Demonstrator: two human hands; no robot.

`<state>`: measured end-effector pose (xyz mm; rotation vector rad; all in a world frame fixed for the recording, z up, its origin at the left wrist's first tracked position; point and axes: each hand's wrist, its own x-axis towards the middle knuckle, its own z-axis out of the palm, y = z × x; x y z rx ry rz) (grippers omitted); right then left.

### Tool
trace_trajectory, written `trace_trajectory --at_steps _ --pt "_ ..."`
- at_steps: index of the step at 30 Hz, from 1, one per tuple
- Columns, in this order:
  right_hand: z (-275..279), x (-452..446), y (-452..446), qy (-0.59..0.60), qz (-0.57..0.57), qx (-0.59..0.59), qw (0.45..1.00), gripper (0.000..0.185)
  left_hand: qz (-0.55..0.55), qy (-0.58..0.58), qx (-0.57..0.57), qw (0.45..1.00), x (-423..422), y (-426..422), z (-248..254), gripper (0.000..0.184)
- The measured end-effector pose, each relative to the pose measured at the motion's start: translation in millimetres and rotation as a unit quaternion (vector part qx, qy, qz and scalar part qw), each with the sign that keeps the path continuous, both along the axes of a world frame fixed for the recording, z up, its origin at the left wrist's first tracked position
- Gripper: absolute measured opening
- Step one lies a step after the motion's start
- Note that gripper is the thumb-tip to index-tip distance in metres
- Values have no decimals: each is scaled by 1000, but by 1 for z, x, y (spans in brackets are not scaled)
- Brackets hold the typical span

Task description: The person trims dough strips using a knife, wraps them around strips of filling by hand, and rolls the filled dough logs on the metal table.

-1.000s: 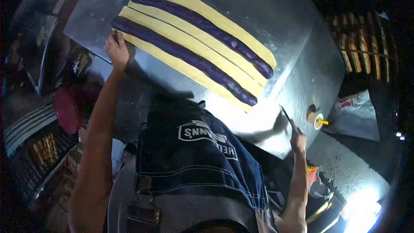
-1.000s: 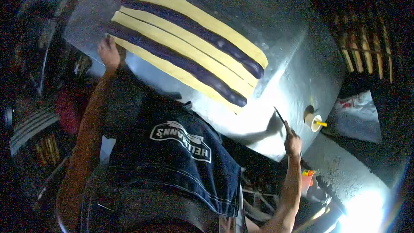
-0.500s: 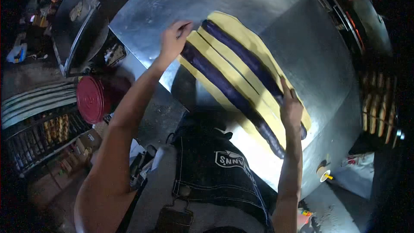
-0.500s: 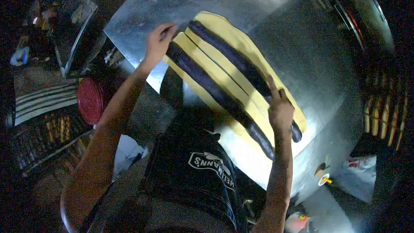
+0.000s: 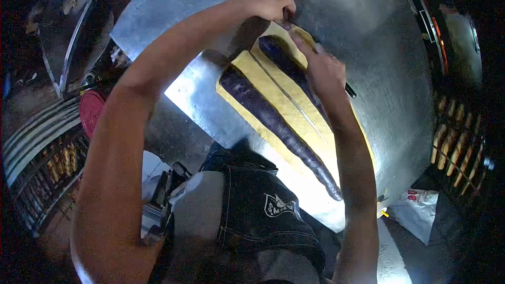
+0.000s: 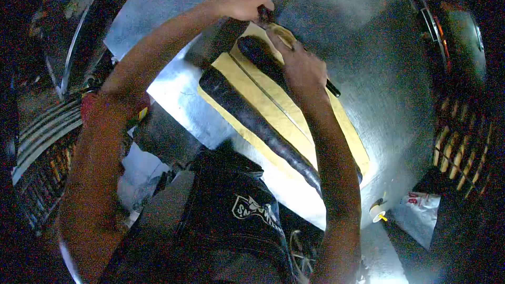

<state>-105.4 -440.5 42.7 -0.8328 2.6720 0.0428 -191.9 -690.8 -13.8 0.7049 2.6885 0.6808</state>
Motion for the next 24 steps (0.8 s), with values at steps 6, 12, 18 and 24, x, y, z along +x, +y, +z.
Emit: trace_trajectory --at_steps 6,12,18,24 --pt "-6 0 33 -51 -38 -45 997 83 105 58 114 986 1 13 -35 26" --pt "2 35 108 -13 -66 -54 996 88 210 69 27 975 3 21 -35 20" --pt "-8 54 153 55 -29 -76 995 86 67 185 -60 979 45 84 -1 34" --pt "-1 79 214 87 -13 -60 994 82 33 169 -2 985 59 147 -14 30"
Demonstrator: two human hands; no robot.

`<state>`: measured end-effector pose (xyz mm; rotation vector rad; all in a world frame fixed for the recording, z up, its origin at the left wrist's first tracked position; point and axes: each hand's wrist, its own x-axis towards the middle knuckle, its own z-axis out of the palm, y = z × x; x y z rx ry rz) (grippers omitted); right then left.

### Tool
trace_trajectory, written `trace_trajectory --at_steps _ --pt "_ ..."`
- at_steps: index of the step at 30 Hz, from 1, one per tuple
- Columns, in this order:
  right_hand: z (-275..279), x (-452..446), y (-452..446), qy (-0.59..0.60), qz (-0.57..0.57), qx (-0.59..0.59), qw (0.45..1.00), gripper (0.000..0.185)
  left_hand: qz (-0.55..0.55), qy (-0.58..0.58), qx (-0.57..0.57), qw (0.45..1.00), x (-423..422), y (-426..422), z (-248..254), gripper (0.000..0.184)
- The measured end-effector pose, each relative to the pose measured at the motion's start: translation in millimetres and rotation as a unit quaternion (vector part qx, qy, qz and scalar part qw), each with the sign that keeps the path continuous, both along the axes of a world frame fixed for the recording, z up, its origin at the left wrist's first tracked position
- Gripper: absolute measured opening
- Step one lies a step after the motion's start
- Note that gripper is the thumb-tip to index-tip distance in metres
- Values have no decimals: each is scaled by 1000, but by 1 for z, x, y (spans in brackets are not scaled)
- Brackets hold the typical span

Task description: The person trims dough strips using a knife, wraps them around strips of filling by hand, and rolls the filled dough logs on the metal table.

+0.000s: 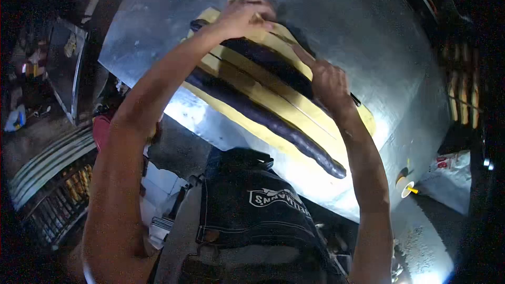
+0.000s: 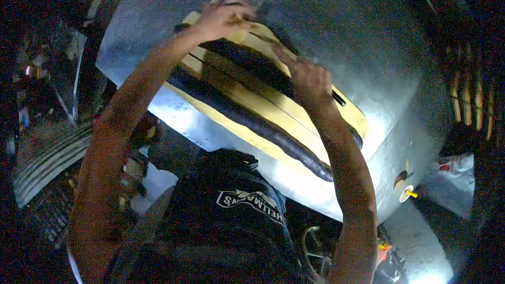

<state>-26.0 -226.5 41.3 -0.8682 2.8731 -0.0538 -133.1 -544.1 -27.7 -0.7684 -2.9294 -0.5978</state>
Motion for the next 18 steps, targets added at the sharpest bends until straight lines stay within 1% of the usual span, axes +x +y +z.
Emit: trace_trajectory --at_steps 1,2,3,4,5,6,7,8,9,10,11,13,14,15,16,17,18 --pt "-14 4 13 14 13 -41 999 83 6 16 15 1000 9 14 -2 28" --pt "-17 12 26 13 5 -49 999 83 14 32 30 999 15 23 -3 27" --pt "-18 19 40 6 -9 -44 999 84 30 -30 -11 999 8 24 2 27" --pt "-20 27 56 -4 -24 -39 999 85 20 -32 -20 999 7 28 3 27" --pt "-23 35 75 -14 -40 -31 999 86 58 -46 -37 997 8 35 2 24" --pt "-57 51 103 83 -22 -42 995 84 97 -58 -53 992 9 46 3 21" --pt "-64 57 120 84 -30 -46 995 84 81 -22 15 996 31 77 25 19" --pt "-67 63 133 74 -18 -22 997 47 28 -32 35 998 36 93 22 18" --pt "-75 71 149 62 -6 3 998 18 -24 -46 56 997 44 108 15 17" --pt "-90 81 163 236 20 -31 971 16 -36 62 -18 997 50 117 9 17" --pt "-88 86 174 237 11 -31 971 16 -44 63 -20 997 51 124 15 17" --pt "-90 103 197 178 -42 -15 983 13 75 -21 -92 993 53 143 23 19" --pt "-50 99 201 9 -93 -88 992 21 84 -84 -44 992 51 155 21 20" --pt "-52 104 203 8 -98 -91 991 21 30 -97 17 995 61 171 23 20" --pt "-52 108 206 70 -82 -44 993 16 -26 -111 78 990 72 188 24 20" --pt "-56 113 215 130 -64 3 990 13 -48 -9 -23 999 82 203 15 23" --pt "-55 116 222 129 -69 2 989 13 -54 -10 -25 998 80 207 13 23"
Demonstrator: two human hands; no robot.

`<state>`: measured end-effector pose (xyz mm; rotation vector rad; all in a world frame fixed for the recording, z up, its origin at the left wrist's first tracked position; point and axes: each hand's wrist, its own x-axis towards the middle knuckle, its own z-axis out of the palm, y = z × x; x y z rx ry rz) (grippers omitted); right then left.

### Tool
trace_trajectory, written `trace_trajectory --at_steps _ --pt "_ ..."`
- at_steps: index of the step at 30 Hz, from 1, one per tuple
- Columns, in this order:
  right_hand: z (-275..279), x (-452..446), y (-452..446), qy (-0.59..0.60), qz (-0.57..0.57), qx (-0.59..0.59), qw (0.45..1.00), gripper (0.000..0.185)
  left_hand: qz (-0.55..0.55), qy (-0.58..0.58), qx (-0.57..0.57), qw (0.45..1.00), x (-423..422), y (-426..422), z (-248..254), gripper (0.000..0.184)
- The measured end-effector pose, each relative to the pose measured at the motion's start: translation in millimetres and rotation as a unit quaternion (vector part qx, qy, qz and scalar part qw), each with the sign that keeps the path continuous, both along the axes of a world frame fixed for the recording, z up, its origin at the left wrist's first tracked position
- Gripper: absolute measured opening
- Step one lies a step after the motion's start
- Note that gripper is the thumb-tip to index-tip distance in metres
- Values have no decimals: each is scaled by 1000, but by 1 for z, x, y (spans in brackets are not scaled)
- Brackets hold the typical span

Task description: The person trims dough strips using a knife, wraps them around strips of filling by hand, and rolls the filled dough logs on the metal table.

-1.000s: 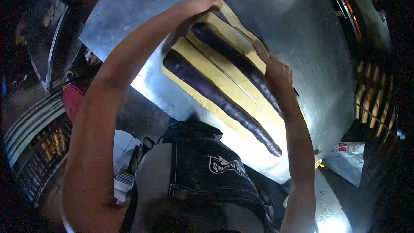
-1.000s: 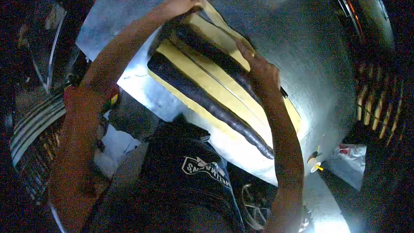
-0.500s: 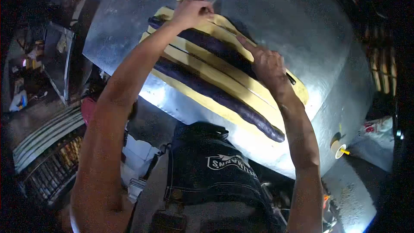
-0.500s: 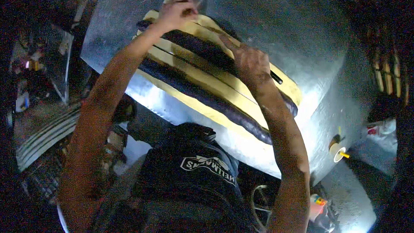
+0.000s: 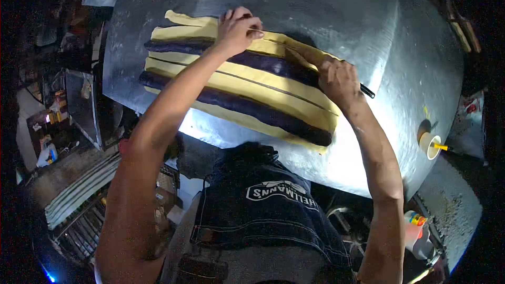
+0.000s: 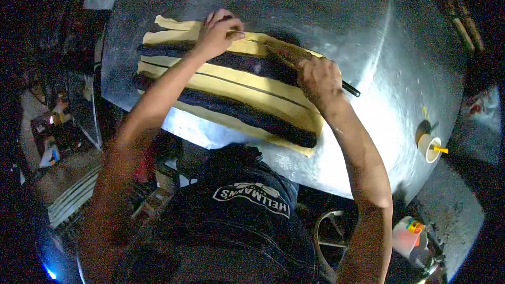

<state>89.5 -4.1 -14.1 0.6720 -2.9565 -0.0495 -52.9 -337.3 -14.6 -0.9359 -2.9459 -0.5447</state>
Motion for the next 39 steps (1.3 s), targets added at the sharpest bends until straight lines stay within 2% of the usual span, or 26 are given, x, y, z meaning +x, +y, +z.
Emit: trace_trajectory --at_steps 2,3,4,5,8,10,12,13,15,16,17,19,20,21,23,26,27,28,29,30,31,33,35,37,38,39 --pt "-3 12 29 90 11 -17 996 9 58 -13 -43 997 -2 8 -6 25" --pt "-1 14 48 105 32 -96 989 10 72 -46 -72 994 -1 11 0 25" --pt "2 18 65 51 23 -85 995 12 68 -46 -74 994 -1 19 3 25" --pt "14 22 76 -2 13 -73 997 15 56 -69 -16 996 -1 27 6 26" --pt "4 33 80 -38 -38 -37 998 17 -24 -113 102 988 16 79 10 28" --pt "16 36 86 -35 -40 -21 998 18 -57 -76 78 992 21 109 2 29" --pt "6 48 112 -49 -41 -13 998 23 -22 -90 -50 995 21 122 -4 22" --pt "2 53 126 -67 -58 -9 996 22 -23 -107 -48 993 16 119 -3 17" --pt "56 53 132 -102 -74 6 992 21 -39 -108 -48 992 13 120 -13 22" --pt "60 50 134 -191 -114 -19 975 19 -49 -105 -45 992 12 122 -18 27" --pt "53 52 136 -194 -121 -21 973 19 -76 -163 61 982 14 136 -27 21" --pt "34 52 136 -123 -97 -50 986 18 -152 -190 160 957 26 183 -15 20" --pt "43 47 126 -97 -87 -87 988 18 -179 -187 121 958 31 204 3 28" --pt "41 46 120 -98 -88 -88 987 18 -179 -188 120 958 32 221 -5 28" --pt "30 45 115 -76 -90 -101 988 19 -233 -191 23 953 23 249 -24 35" --pt "7 49 118 -82 -94 -119 985 15 -253 -231 -18 939 12 257 -20 36" --pt "7 50 119 -78 -94 -110 986 13 -289 -219 -15 932 8 259 -22 23" --pt "6 50 122 -77 -99 -111 986 13 -293 -218 -16 931 6 256 -24 23" --pt "4 50 127 -120 -103 -70 985 32 -301 -203 -3 932 5 253 -23 19" --pt "4 54 132 -165 -108 -28 980 61 -311 -188 11 932 4 250 -22 15" --pt "5 62 147 -171 -90 -74 978 60 -317 -184 12 930 2 247 -21 15" --pt "-7 90 200 -221 -64 -188 955 57 -251 -196 16 948 0 234 -15 13" --pt "-2 111 238 -255 -129 -272 919 54 -246 -148 38 957 -19 206 -42 14" --pt "10 122 255 -328 -228 -139 906 49 -85 -250 83 961 -38 175 -56 18" --pt "15 122 252 -343 -243 -109 901 48 -2 -348 200 916 -45 157 -52 21" --pt "-7 125 257 -257 -183 -187 930 51 80 -434 312 842 -50 139 -45 24"
